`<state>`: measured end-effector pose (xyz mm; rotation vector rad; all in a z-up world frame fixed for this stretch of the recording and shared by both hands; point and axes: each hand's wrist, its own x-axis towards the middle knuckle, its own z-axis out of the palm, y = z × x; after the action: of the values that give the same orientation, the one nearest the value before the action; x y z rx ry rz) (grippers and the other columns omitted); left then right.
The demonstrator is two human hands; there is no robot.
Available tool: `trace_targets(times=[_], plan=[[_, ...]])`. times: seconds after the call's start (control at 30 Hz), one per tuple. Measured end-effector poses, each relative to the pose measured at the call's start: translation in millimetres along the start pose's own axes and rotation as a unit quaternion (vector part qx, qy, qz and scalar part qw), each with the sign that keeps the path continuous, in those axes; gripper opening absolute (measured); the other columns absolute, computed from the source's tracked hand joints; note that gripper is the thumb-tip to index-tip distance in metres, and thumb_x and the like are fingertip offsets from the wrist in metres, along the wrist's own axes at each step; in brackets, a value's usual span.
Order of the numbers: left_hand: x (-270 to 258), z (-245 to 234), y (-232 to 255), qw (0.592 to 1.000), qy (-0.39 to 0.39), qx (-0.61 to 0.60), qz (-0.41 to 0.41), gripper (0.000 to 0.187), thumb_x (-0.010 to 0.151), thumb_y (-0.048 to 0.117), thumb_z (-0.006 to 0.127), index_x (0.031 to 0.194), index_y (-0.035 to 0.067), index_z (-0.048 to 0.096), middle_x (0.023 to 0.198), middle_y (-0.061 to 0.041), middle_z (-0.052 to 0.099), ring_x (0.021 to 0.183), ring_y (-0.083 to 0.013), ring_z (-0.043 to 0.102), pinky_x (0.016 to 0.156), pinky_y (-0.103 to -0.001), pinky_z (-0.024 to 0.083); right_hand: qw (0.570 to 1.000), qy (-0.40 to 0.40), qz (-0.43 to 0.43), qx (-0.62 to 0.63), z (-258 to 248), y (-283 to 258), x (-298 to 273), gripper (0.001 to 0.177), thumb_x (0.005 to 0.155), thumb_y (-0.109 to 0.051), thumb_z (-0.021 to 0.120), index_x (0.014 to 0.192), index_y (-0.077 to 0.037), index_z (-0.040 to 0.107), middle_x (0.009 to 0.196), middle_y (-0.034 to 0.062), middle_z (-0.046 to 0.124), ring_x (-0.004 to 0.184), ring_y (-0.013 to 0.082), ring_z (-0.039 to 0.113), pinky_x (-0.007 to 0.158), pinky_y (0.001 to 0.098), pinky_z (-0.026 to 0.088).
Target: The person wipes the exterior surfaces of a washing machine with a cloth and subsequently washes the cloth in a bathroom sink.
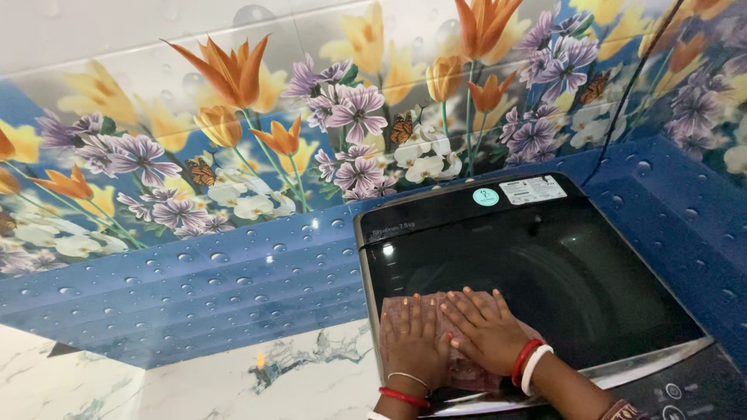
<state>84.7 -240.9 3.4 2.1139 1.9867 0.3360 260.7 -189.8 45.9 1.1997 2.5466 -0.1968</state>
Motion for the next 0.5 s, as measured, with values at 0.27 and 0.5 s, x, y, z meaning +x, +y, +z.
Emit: trace_targets(times=[0.27, 0.5], plan=[[-45.2, 27.0, -29.7, 0.999, 0.021, -0.007, -0.036, 0.071, 0.099, 0.046, 0.044, 0.157, 0.011, 0.025, 0.169, -0.017, 0.018, 0.156, -0.0406, 0.009, 0.115, -0.064, 0.005, 0.997, -0.011, -0.067, 0.023, -17.1, -48.3, -2.6, 0.073, 0.103, -0.051, 0.038, 0.161, -0.013, 0.018, 0.169, 0.0126, 0.011, 0.156, 0.0351, 0.004, 0.119, 0.0675, 0.002], [-63.4, 60.0, -42.0, 0.987, 0.155, 0.028, -0.035, 0.068, 0.097, 0.042, 0.047, 0.154, 0.006, 0.035, 0.162, -0.021, 0.027, 0.15, -0.0406, 0.021, 0.116, -0.056, 0.021, 0.988, 0.044, -0.132, 0.065, -8.5, -51.4, -8.8, 0.07, 0.103, -0.049, 0.043, 0.159, -0.011, 0.025, 0.167, 0.0145, 0.019, 0.155, 0.0365, 0.009, 0.117, 0.0677, 0.003]])
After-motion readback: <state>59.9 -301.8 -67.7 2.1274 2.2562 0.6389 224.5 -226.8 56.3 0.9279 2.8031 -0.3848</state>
